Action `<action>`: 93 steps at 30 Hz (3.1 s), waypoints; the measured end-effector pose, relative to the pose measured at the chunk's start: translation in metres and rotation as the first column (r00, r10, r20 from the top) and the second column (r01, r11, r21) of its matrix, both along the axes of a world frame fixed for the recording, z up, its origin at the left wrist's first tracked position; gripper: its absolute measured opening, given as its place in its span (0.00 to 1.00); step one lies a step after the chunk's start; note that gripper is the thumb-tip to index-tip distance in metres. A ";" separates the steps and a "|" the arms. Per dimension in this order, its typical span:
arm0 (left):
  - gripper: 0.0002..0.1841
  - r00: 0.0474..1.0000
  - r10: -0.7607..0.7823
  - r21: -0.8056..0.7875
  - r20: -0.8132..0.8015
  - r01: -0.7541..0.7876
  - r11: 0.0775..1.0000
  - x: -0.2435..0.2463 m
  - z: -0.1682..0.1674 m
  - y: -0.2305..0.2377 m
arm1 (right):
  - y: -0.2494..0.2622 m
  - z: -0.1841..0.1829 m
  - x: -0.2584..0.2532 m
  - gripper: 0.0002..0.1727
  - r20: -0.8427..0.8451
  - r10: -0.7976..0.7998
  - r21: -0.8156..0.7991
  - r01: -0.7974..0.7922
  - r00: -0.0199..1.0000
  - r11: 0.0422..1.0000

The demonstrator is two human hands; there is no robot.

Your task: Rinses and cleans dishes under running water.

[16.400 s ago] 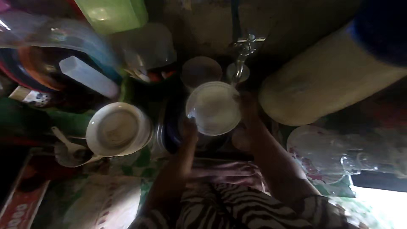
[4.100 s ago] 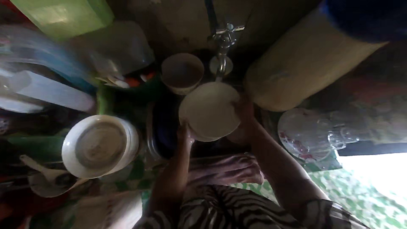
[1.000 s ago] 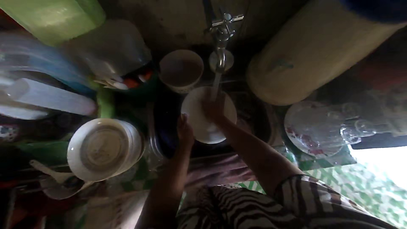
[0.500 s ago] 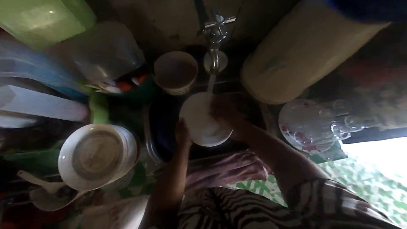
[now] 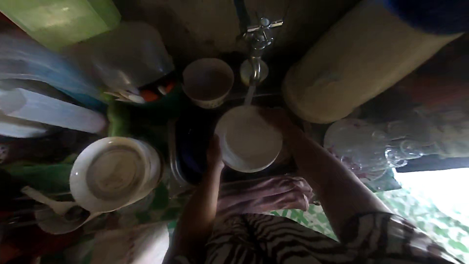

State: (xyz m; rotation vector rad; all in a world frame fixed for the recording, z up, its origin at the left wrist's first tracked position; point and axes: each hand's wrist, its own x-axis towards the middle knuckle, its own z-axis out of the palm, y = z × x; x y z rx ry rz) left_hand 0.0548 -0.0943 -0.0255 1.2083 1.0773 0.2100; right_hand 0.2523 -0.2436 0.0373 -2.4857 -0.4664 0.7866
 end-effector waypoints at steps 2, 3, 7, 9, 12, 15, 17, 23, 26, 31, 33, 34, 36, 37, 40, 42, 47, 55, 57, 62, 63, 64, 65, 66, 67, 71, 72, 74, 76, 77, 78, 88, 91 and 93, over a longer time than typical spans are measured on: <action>0.29 0.996 0.077 -0.141 0.034 -0.071 0.987 0.008 -0.009 -0.002 | -0.025 0.003 -0.005 0.31 -0.191 -0.180 0.188 0.216 0.965 0.958; 0.29 0.994 0.092 -0.203 0.060 -0.078 0.976 0.013 -0.015 -0.003 | -0.033 0.006 -0.013 0.29 -0.260 -0.254 0.267 0.322 0.932 0.908; 0.34 0.999 -0.036 -0.215 0.033 0.042 0.976 0.038 -0.033 -0.008 | -0.040 0.018 -0.026 0.29 -0.157 -0.378 0.364 0.409 0.912 0.837; 0.33 0.993 -0.113 -0.244 0.032 0.117 0.963 0.054 -0.034 -0.013 | -0.038 0.039 -0.032 0.28 -0.037 -0.340 0.392 0.327 0.940 0.860; 0.35 0.983 -0.174 -0.367 0.065 0.186 0.912 0.073 -0.018 -0.016 | -0.032 0.077 -0.053 0.25 0.121 -0.258 0.350 0.202 0.959 0.915; 0.49 0.942 -0.174 -0.478 0.286 0.298 0.827 0.075 0.015 -0.002 | -0.031 0.080 -0.080 0.22 0.370 -0.025 0.202 -0.054 0.929 0.978; 0.49 0.905 -0.073 -0.525 0.419 0.307 0.794 0.072 0.040 0.010 | -0.035 0.053 -0.097 0.23 0.546 0.149 0.142 -0.267 0.824 0.953; 0.21 0.939 -0.242 -0.281 0.243 0.307 0.909 0.034 0.052 0.028 | -0.053 -0.018 -0.136 0.25 0.434 0.340 0.341 -0.501 0.834 0.795; 0.20 0.917 -0.307 -0.229 0.256 0.365 0.902 0.026 0.048 0.029 | -0.046 -0.040 -0.112 0.35 0.235 0.311 0.468 -0.387 0.921 0.794; 0.23 0.895 -0.372 -0.068 0.245 0.399 0.914 0.042 0.054 0.016 | 0.030 -0.045 -0.043 0.34 0.380 -0.092 0.327 -0.041 0.921 0.944; 0.27 0.883 -0.426 0.066 0.199 0.421 0.904 0.050 0.060 0.015 | 0.060 -0.040 -0.039 0.33 0.426 -0.195 0.401 0.009 0.883 0.916; 0.28 0.888 -0.428 0.116 0.170 0.413 0.903 0.053 0.062 0.015 | 0.071 -0.033 -0.044 0.34 0.421 -0.202 0.436 -0.002 0.884 0.900; 0.29 0.916 -0.376 0.179 0.141 0.350 0.919 0.057 0.067 0.013 | 0.081 -0.022 -0.069 0.34 0.440 -0.140 0.461 -0.090 0.887 0.883; 0.29 0.937 -0.320 0.181 0.137 0.294 0.938 0.058 0.070 0.012 | 0.078 -0.022 -0.087 0.35 0.471 -0.085 0.469 -0.168 0.878 0.867; 0.25 0.978 -0.107 0.088 0.176 0.093 0.992 0.055 0.075 0.013 | 0.050 -0.050 -0.126 0.26 0.575 0.002 0.495 -0.349 0.818 0.795; 0.25 0.969 -0.040 -0.026 0.245 0.048 0.999 0.046 0.078 0.017 | 0.015 -0.073 -0.137 0.25 0.508 0.005 0.514 -0.309 0.861 0.800; 0.23 0.968 -0.109 -0.041 0.226 0.121 0.992 0.029 0.083 0.022 | -0.022 -0.097 -0.092 0.32 0.116 -0.241 0.552 0.139 0.964 0.822; 0.25 0.964 -0.239 0.016 0.117 0.238 0.971 0.035 0.090 0.010 | 0.053 -0.034 -0.056 0.32 0.347 -0.088 0.487 -0.100 0.934 0.868; 0.25 0.981 -0.188 0.016 0.042 0.187 0.982 0.040 0.091 0.010 | 0.050 -0.029 -0.086 0.32 0.440 0.076 0.465 -0.300 0.895 0.833; 0.26 0.979 -0.189 0.045 -0.075 0.193 0.980 0.046 0.114 0.010 | -0.025 0.014 -0.132 0.43 0.412 0.407 0.283 -0.539 0.815 0.794; 0.26 0.976 -0.208 0.040 -0.064 0.211 0.977 0.051 0.118 0.007 | -0.035 0.019 -0.133 0.40 0.442 0.389 0.266 -0.532 0.809 0.804; 0.25 0.972 -0.232 -0.004 -0.025 0.232 0.973 0.060 0.121 0.005 | -0.043 0.024 -0.131 0.37 0.478 0.346 0.261 -0.507 0.807 0.822; 0.25 0.965 -0.257 -0.084 0.053 0.261 0.962 0.071 0.124 0.001 | -0.048 0.030 -0.126 0.36 0.514 0.285 0.269 -0.467 0.809 0.842; 0.25 0.949 -0.271 -0.179 0.162 0.298 0.938 0.082 0.126 -0.002 | -0.053 0.037 -0.118 0.35 0.528 0.217 0.278 -0.409 0.821 0.869; 0.27 0.928 -0.268 -0.261 0.257 0.334 0.906 0.093 0.127 -0.005 | -0.058 0.046 -0.110 0.33 0.516 0.145 0.290 -0.331 0.844 0.898; 0.24 0.881 -0.400 -0.182 0.251 0.449 0.875 0.122 0.104 -0.008 | -0.071 0.074 -0.082 0.29 0.130 -0.360 0.491 0.256 0.924 0.833; 0.23 0.887 -0.437 -0.071 0.152 0.451 0.890 0.124 0.094 -0.008 | -0.074 0.067 -0.077 0.31 0.025 -0.457 0.544 0.371 0.889 0.753; 0.24 0.878 -0.474 0.124 -0.063 0.478 0.869 0.118 0.070 -0.007 | -0.077 0.041 -0.071 0.33 -0.155 -0.548 0.615 0.515 0.822 0.598; 0.26 0.849 -0.459 0.272 -0.262 0.521 0.809 0.104 0.040 0.001 | -0.075 0.015 -0.070 0.34 -0.259 -0.558 0.636 0.573 0.789 0.517; 0.28 0.844 -0.421 0.285 -0.333 0.516 0.808 0.097 0.029 0.007 | -0.072 0.004 -0.071 0.34 -0.295 -0.559 0.632 0.597 0.775 0.495; 0.30 0.844 -0.385 0.259 -0.374 0.493 0.831 0.088 0.019 0.013 | -0.070 -0.007 -0.072 0.33 -0.328 -0.557 0.623 0.618 0.763 0.480; 0.31 0.999 -0.051 -0.059 -0.008 0.051 0.997 0.010 0.007 0.040 | -0.019 -0.089 -0.077 0.31 -0.431 -0.504 0.529 0.662 0.748 0.531; 0.33 0.995 -0.035 0.113 -0.092 0.046 0.993 0.005 0.019 0.040 | 0.000 -0.079 -0.063 0.42 -0.169 -0.486 0.397 0.511 0.857 0.763; 0.33 0.992 -0.029 0.181 -0.122 0.051 0.982 0.006 0.023 0.040 | 0.010 -0.071 -0.051 0.39 -0.090 -0.470 0.381 0.467 0.878 0.798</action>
